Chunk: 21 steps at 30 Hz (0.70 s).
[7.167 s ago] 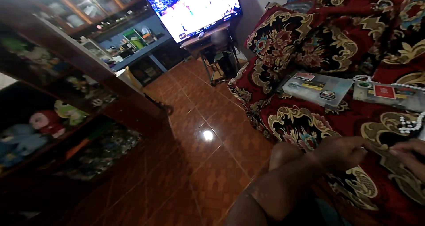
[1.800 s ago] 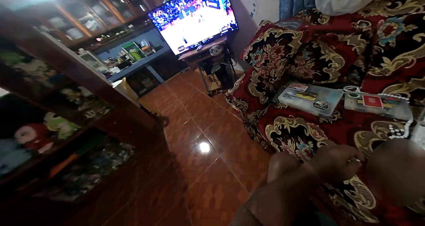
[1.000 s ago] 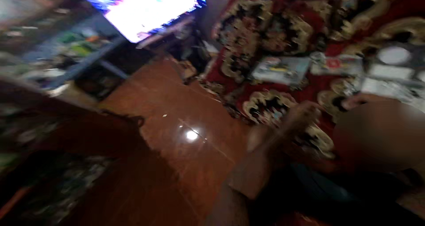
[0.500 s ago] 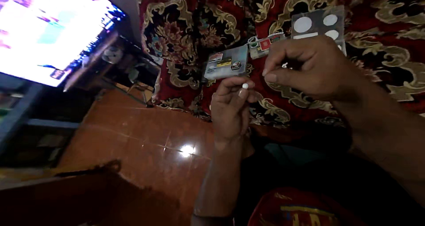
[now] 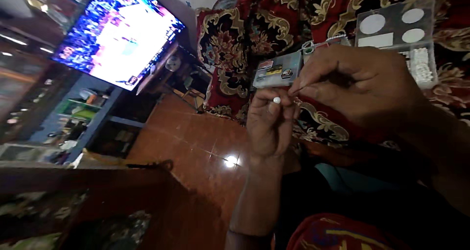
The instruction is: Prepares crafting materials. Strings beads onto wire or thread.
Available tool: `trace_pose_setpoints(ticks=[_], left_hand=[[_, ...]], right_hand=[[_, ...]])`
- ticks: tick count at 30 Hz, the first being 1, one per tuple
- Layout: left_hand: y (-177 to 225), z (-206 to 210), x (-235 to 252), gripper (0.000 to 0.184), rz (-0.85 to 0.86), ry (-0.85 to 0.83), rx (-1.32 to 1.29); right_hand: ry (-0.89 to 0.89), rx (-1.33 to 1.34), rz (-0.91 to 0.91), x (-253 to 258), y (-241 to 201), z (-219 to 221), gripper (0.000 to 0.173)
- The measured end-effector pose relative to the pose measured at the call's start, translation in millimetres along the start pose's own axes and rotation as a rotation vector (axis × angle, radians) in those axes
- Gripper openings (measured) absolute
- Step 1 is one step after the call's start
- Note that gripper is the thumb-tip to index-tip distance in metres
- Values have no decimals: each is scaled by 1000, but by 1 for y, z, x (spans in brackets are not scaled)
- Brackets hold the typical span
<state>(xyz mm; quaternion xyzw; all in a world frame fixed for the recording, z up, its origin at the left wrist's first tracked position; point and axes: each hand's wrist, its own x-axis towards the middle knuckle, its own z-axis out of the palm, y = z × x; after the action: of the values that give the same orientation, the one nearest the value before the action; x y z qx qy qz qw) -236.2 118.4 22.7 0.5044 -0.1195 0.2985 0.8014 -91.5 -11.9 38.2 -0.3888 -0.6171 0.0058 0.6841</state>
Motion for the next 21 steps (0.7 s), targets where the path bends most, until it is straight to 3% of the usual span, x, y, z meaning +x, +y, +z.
trace_pose_setpoints(ticks=[7,21], left_hand=[[10,3,-6,14,6,18,-28],[11,5,-10,17,18,-5,-3]], right_hand=[[28,-55,-132,-1,7,12,9],[74,-6,-143,-1,5,15,8]])
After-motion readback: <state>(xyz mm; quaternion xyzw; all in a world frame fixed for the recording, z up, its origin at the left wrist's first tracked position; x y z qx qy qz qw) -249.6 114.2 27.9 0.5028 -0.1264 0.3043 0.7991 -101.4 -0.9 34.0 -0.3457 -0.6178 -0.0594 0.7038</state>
